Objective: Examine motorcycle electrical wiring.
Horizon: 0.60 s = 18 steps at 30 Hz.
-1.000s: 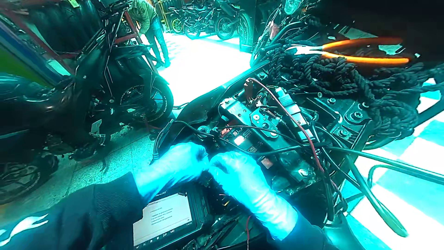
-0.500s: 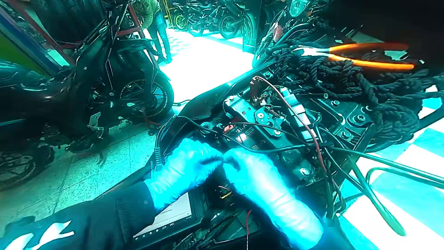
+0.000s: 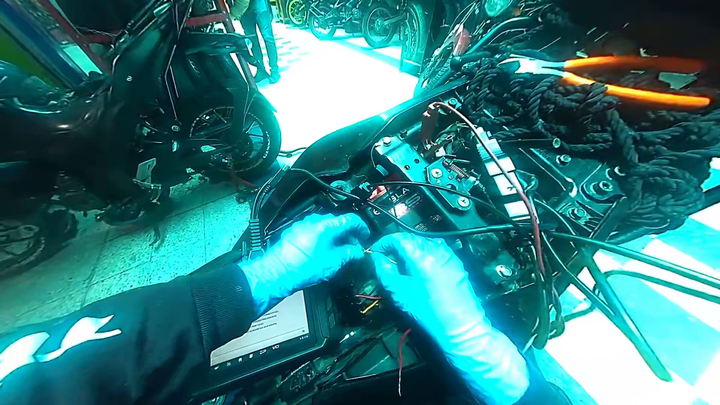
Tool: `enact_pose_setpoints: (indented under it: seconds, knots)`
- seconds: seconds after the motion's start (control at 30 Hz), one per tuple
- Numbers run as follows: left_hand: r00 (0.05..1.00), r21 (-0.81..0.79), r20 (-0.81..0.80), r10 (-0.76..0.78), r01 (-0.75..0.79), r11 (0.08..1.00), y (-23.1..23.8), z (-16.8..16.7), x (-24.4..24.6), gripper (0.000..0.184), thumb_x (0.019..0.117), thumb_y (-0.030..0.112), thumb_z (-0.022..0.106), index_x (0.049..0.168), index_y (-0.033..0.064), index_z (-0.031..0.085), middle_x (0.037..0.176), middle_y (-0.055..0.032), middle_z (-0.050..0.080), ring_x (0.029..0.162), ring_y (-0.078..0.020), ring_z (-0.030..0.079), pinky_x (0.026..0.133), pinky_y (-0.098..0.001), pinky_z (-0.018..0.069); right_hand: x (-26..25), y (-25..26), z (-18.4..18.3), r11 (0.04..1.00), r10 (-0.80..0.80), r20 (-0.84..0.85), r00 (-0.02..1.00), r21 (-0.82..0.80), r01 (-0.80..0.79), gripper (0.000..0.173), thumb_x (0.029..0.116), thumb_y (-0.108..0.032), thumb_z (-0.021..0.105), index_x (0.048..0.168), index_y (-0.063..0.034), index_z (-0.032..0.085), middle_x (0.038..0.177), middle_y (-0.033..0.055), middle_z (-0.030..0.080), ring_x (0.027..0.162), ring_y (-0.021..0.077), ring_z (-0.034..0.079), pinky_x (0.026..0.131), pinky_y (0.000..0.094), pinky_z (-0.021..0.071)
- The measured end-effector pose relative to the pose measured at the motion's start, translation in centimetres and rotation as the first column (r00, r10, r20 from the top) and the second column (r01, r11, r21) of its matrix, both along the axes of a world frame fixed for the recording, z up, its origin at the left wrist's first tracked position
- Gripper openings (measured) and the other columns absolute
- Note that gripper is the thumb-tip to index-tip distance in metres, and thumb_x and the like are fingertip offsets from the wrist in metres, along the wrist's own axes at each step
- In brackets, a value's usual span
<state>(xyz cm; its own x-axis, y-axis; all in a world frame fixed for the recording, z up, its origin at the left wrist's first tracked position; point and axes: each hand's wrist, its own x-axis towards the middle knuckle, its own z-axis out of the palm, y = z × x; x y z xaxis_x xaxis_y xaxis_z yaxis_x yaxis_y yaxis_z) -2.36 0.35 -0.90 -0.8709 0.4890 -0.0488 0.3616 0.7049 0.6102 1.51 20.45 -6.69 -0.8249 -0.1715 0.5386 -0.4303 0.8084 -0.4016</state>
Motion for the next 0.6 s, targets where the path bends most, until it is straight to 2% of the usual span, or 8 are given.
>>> enact_pose_setpoints:
  seconds: [0.1, 0.17, 0.23, 0.3, 0.43, 0.5, 0.6]
  knots:
    - [0.963, 0.016, -0.256, -0.082, 0.089, 0.996, -0.8, -1.6, 0.1, 0.019, 0.0947, 0.021, 0.071, 0.113, 0.0211, 0.075, 0.099, 0.0049, 0.074, 0.095, -0.0115, 0.068, 0.086, -0.0381, 0.0541, 0.1, -0.1, 0.2, 1.0, -0.003, 0.006, 1.0, 0.005, 0.003, 0.012, 0.0879, -0.028, 0.067, 0.09, -0.0186, 0.075, 0.078, -0.0014, 0.071, 0.077, 0.0162, 0.07, 0.071, 0.0401, 0.0567]
    - [0.879, 0.022, -0.443, -0.177, 0.208, 0.978, -1.2, -2.4, -0.1, 0.019, 0.0927, 0.018, 0.068, 0.109, 0.0199, 0.077, 0.097, 0.0033, 0.074, 0.092, -0.0137, 0.067, 0.083, -0.0355, 0.0529, 0.1, -0.1, 0.2, 1.0, -0.004, 0.0, 1.0, 0.003, 0.004, 0.011, 0.087, -0.026, 0.067, 0.088, -0.018, 0.074, 0.077, -0.001, 0.07, 0.075, 0.017, 0.069, 0.07, 0.0407, 0.0564]
    - [0.824, 0.022, -0.51, -0.246, 0.298, 0.954, -1.4, -2.8, -0.5, 0.019, 0.0921, 0.014, 0.066, 0.106, 0.0182, 0.078, 0.092, 0.0028, 0.072, 0.089, -0.0122, 0.065, 0.081, -0.0309, 0.0507, 0.1, -0.2, 0.1, 1.0, -0.007, -0.009, 1.0, -0.001, 0.007, 0.01, 0.0863, -0.026, 0.066, 0.086, -0.0186, 0.073, 0.075, -0.0015, 0.069, 0.074, 0.0166, 0.069, 0.068, 0.04, 0.0562]
    - [0.839, 0.02, -0.475, -0.264, 0.31, 0.95, -1.4, -2.4, -0.7, 0.018, 0.0933, 0.016, 0.066, 0.106, 0.0193, 0.079, 0.093, 0.0045, 0.072, 0.091, -0.0099, 0.065, 0.082, -0.0293, 0.0515, 0.1, -0.2, 0.1, 1.0, -0.002, -0.019, 1.0, -0.014, 0.002, 0.01, 0.0862, -0.025, 0.066, 0.085, -0.018, 0.073, 0.074, -0.0014, 0.069, 0.072, 0.0163, 0.068, 0.067, 0.0396, 0.0559]
    - [0.915, -0.017, -0.308, -0.262, 0.27, 0.963, -1.5, -1.3, -0.9, 0.019, 0.0957, 0.02, 0.068, 0.112, 0.0216, 0.078, 0.104, 0.0058, 0.074, 0.101, -0.0095, 0.067, 0.091, -0.0351, 0.0518, 0.1, -0.2, -0.1, 1.0, 0.0, -0.024, 1.0, -0.027, 0.0, 0.013, 0.0886, -0.027, 0.066, 0.087, -0.0171, 0.074, 0.076, -0.0009, 0.07, 0.074, 0.017, 0.069, 0.068, 0.0395, 0.0558]
    - [0.928, -0.012, -0.264, -0.263, 0.269, 0.963, -1.5, -1.1, -0.9, 0.021, 0.0957, 0.019, 0.068, 0.115, 0.0203, 0.076, 0.106, 0.0038, 0.074, 0.102, -0.0116, 0.067, 0.09, -0.0387, 0.0522, 0.1, -0.2, 0.0, 0.999, 0.003, -0.029, 1.0, -0.034, -0.004, 0.013, 0.0885, -0.028, 0.067, 0.088, -0.0162, 0.075, 0.077, 0.0, 0.07, 0.074, 0.0178, 0.069, 0.068, 0.0405, 0.0565]
    - [0.946, -0.002, -0.192, -0.262, 0.267, 0.964, -1.7, -0.9, -1.1, 0.021, 0.0973, 0.02, 0.067, 0.116, 0.0223, 0.076, 0.108, 0.0057, 0.073, 0.104, -0.0078, 0.065, 0.092, -0.0357, 0.0516, 0.0, -0.3, -0.2, 1.0, 0.001, -0.065, 0.998, -0.016, -0.002, 0.015, 0.0885, -0.027, 0.067, 0.089, -0.0144, 0.075, 0.079, 0.0021, 0.071, 0.076, 0.0204, 0.07, 0.067, 0.0422, 0.0572]
